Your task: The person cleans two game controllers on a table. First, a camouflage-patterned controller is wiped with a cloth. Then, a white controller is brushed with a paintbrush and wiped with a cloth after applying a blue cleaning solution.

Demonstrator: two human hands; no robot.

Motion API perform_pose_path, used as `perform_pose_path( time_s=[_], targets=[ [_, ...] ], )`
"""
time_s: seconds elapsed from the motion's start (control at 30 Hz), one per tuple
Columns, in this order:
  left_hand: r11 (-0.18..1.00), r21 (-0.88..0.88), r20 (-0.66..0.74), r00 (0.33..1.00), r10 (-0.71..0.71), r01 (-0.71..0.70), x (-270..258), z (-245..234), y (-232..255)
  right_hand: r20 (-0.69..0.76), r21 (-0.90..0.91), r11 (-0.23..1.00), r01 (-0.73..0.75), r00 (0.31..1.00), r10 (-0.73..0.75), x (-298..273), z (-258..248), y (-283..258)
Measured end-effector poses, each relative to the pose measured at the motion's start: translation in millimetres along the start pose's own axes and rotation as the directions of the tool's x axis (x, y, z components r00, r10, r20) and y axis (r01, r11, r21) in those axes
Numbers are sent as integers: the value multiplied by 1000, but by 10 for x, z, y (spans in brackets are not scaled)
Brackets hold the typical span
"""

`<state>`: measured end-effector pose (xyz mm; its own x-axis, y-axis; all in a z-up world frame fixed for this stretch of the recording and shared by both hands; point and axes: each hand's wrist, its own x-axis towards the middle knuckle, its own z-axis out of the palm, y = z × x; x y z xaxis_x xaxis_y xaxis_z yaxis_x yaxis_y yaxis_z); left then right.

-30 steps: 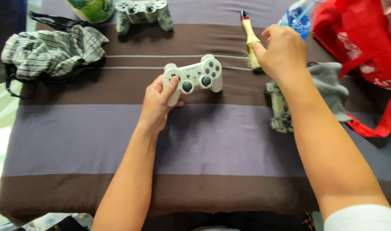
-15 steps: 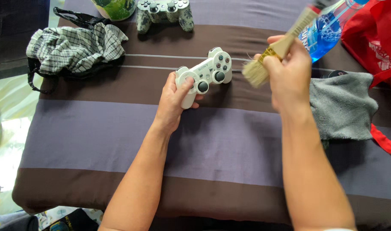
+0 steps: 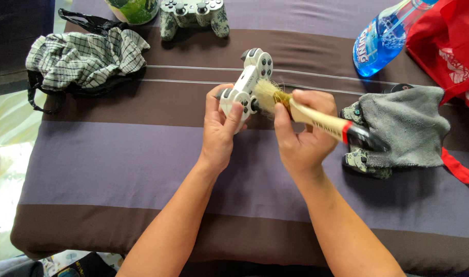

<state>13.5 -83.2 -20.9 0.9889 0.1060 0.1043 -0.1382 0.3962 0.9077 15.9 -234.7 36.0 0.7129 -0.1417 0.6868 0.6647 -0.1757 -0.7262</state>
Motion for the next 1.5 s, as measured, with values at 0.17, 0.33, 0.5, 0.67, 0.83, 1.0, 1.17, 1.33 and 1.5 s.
perform_pose_path(
  time_s=[0.17, 0.33, 0.5, 0.67, 0.83, 1.0, 1.17, 1.33, 1.5],
  targets=[
    [990, -74, -30, 992, 120, -122, -4, -52, 17, 274, -260, 954, 146, 959, -72, -66, 4, -38],
    [987, 23, 88, 984, 157, -160, 3, -67, 82, 194, -92, 982, -165, 964, 180, 62, -181, -7],
    [902, 339, 242, 951, 191, -268, -68, -55, 221, 187, 68, 898, -436, 889, 417, 182, -295, 151],
    [621, 596, 364, 861, 356, -509, -18, -45, 367, 360, 162, 896, -413, 870, 336, 201, -379, 158],
    [528, 652, 390, 838, 382, -544, -14, -33, 401, 193, 120, 949, -290, 945, 264, 192, -355, 140],
    [867, 420, 179, 961, 211, -269, -14, -76, 298, 336, 17, 933, -359, 881, 333, 192, -380, 44],
    [995, 79, 42, 997, 59, -62, 36, -196, 222, 478, -244, 948, 206, 876, -68, 223, -327, -9],
    [987, -12, 161, 974, 159, -159, -6, -180, 214, 527, -307, 944, 126, 848, 58, 99, -188, -36],
    [990, 14, 161, 978, 134, -138, -35, -159, 243, 514, -284, 953, 102, 856, 62, 89, -183, 1]
  ],
)
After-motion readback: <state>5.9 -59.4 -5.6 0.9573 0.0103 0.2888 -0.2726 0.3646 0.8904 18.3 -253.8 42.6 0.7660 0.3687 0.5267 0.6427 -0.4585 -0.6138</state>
